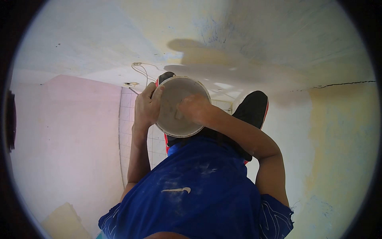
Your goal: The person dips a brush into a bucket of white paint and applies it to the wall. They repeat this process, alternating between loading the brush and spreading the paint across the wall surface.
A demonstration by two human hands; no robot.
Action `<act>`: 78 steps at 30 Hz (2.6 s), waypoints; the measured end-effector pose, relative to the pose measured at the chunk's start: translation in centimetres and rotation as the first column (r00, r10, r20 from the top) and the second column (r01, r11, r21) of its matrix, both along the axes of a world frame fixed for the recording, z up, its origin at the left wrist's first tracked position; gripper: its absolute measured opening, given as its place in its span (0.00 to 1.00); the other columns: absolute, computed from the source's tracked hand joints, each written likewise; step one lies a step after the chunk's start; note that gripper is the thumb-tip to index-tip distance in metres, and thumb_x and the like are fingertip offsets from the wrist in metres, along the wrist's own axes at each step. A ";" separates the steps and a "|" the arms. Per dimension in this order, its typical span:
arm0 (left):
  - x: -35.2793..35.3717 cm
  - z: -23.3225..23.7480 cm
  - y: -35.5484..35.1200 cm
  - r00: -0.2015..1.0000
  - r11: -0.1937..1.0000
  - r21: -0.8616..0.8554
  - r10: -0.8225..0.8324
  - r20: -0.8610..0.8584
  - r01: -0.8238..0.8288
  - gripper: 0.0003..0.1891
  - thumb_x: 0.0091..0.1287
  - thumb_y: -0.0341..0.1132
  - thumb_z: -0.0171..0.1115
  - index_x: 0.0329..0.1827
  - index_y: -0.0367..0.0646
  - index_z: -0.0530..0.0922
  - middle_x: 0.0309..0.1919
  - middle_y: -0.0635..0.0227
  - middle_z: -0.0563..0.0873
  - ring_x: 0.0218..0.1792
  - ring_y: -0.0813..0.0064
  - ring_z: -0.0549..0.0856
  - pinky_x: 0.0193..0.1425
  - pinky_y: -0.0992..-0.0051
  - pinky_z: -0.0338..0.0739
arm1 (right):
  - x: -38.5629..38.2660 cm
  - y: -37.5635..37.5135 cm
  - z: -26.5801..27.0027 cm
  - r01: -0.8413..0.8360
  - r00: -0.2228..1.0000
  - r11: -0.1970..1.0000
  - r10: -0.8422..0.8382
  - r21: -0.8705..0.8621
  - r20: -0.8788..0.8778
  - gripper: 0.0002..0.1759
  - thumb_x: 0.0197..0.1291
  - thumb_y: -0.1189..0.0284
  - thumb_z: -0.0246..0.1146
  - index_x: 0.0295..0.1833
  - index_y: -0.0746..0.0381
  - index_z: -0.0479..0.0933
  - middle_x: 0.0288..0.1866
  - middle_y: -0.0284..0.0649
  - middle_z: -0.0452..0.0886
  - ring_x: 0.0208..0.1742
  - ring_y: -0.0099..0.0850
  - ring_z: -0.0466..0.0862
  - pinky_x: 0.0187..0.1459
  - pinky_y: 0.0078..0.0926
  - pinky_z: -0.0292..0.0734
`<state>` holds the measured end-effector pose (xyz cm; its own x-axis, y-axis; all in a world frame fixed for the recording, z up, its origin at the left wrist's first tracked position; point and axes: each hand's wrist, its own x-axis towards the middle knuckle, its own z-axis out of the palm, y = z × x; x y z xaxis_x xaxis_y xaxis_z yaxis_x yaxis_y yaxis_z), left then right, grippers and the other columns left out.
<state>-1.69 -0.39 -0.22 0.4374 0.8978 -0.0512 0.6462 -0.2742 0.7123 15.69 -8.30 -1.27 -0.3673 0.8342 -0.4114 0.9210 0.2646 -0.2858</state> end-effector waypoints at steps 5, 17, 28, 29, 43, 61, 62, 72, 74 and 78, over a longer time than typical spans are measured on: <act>0.4 0.0 0.0 1.000 1.000 -0.007 -0.001 -0.009 0.001 0.20 0.78 0.46 0.59 0.34 0.38 0.74 0.25 0.42 0.81 0.31 0.35 0.81 0.36 0.47 0.72 | -0.3 -0.6 -1.4 0.038 0.998 0.999 -0.038 0.005 -0.046 0.10 0.60 0.74 0.65 0.44 0.63 0.89 0.45 0.49 0.91 0.51 0.45 0.91 0.52 0.42 0.87; 0.1 -0.1 -0.2 1.000 0.999 0.023 0.025 0.007 -0.025 0.21 0.79 0.43 0.58 0.32 0.34 0.71 0.22 0.50 0.73 0.23 0.62 0.70 0.31 0.60 0.69 | 4.9 -0.8 2.9 0.111 0.970 0.994 -0.103 0.021 -0.220 0.14 0.66 0.69 0.63 0.55 0.63 0.82 0.44 0.50 0.90 0.45 0.43 0.91 0.45 0.41 0.84; 0.4 0.0 0.7 0.998 0.998 -0.052 0.037 0.057 -0.034 0.21 0.79 0.42 0.58 0.32 0.34 0.70 0.21 0.56 0.69 0.25 0.71 0.66 0.31 0.63 0.67 | 12.6 -6.7 4.4 0.390 0.404 0.726 -0.688 -0.567 -0.603 0.15 0.79 0.64 0.57 0.53 0.68 0.75 0.21 0.37 0.80 0.13 0.16 0.67 0.16 0.20 0.59; 0.5 0.0 0.7 0.997 0.998 -0.055 0.033 0.065 -0.030 0.21 0.79 0.42 0.58 0.32 0.34 0.70 0.21 0.56 0.69 0.25 0.71 0.66 0.31 0.63 0.67 | 13.0 -7.3 3.4 0.397 0.406 0.723 -0.691 -0.565 -0.598 0.15 0.79 0.64 0.57 0.53 0.68 0.75 0.21 0.37 0.80 0.13 0.16 0.67 0.16 0.20 0.59; 1.3 0.5 0.5 0.997 0.997 -0.066 0.040 0.066 -0.035 0.21 0.79 0.42 0.58 0.31 0.34 0.67 0.21 0.59 0.66 0.27 0.73 0.64 0.30 0.65 0.66 | 10.8 -13.1 -4.6 0.069 -0.392 0.583 -0.730 -0.809 -0.560 0.18 0.80 0.64 0.57 0.51 0.71 0.76 0.17 0.30 0.66 0.12 0.17 0.64 0.11 0.16 0.54; -2.0 -1.0 0.7 0.985 0.994 -0.093 0.071 0.155 -0.057 0.22 0.80 0.40 0.57 0.29 0.37 0.65 0.19 0.67 0.63 0.26 0.80 0.61 0.27 0.69 0.61 | 6.8 -7.9 -13.9 0.578 -0.649 0.298 -0.397 -0.760 -0.649 0.09 0.80 0.67 0.52 0.49 0.61 0.71 0.26 0.30 0.70 0.16 0.15 0.63 0.14 0.18 0.53; -2.2 -1.2 0.7 0.983 0.992 -0.107 0.078 0.166 -0.061 0.22 0.81 0.40 0.57 0.29 0.37 0.65 0.20 0.67 0.63 0.27 0.81 0.61 0.27 0.69 0.60 | 6.4 -7.4 -15.0 0.599 -0.642 0.236 -0.429 -0.765 -0.635 0.09 0.80 0.66 0.53 0.49 0.61 0.71 0.27 0.31 0.71 0.16 0.16 0.62 0.14 0.18 0.53; -3.4 -2.4 1.4 0.970 0.988 -0.139 0.090 0.227 -0.059 0.22 0.81 0.40 0.57 0.29 0.36 0.65 0.19 0.66 0.64 0.27 0.80 0.61 0.27 0.69 0.61 | 4.9 -2.7 -13.5 0.687 -0.631 0.015 -0.484 -0.726 -0.607 0.12 0.81 0.63 0.56 0.49 0.62 0.69 0.28 0.30 0.72 0.17 0.16 0.65 0.16 0.19 0.56; -3.6 -2.5 1.5 0.971 0.989 -0.142 0.077 0.227 -0.045 0.22 0.80 0.40 0.57 0.29 0.36 0.66 0.19 0.66 0.64 0.27 0.80 0.62 0.27 0.69 0.61 | 5.1 -2.6 -10.2 0.717 -0.601 0.003 -0.504 -0.697 -0.620 0.12 0.80 0.63 0.56 0.49 0.62 0.68 0.28 0.30 0.72 0.17 0.16 0.65 0.16 0.20 0.56; -3.5 -2.3 1.6 0.972 0.987 -0.153 0.079 0.222 -0.045 0.22 0.80 0.40 0.57 0.29 0.36 0.65 0.19 0.67 0.64 0.26 0.80 0.62 0.27 0.69 0.61 | 4.6 -3.3 -0.8 0.745 -0.579 0.112 -0.380 -0.657 -0.722 0.11 0.82 0.65 0.55 0.48 0.63 0.69 0.27 0.30 0.72 0.17 0.15 0.66 0.15 0.19 0.57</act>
<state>-5.18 1.18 -2.54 0.3966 0.9136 -0.0897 0.4757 -0.1210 0.8712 20.28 -11.59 -2.02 0.6982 0.6111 -0.3729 -0.4303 -0.0580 -0.9008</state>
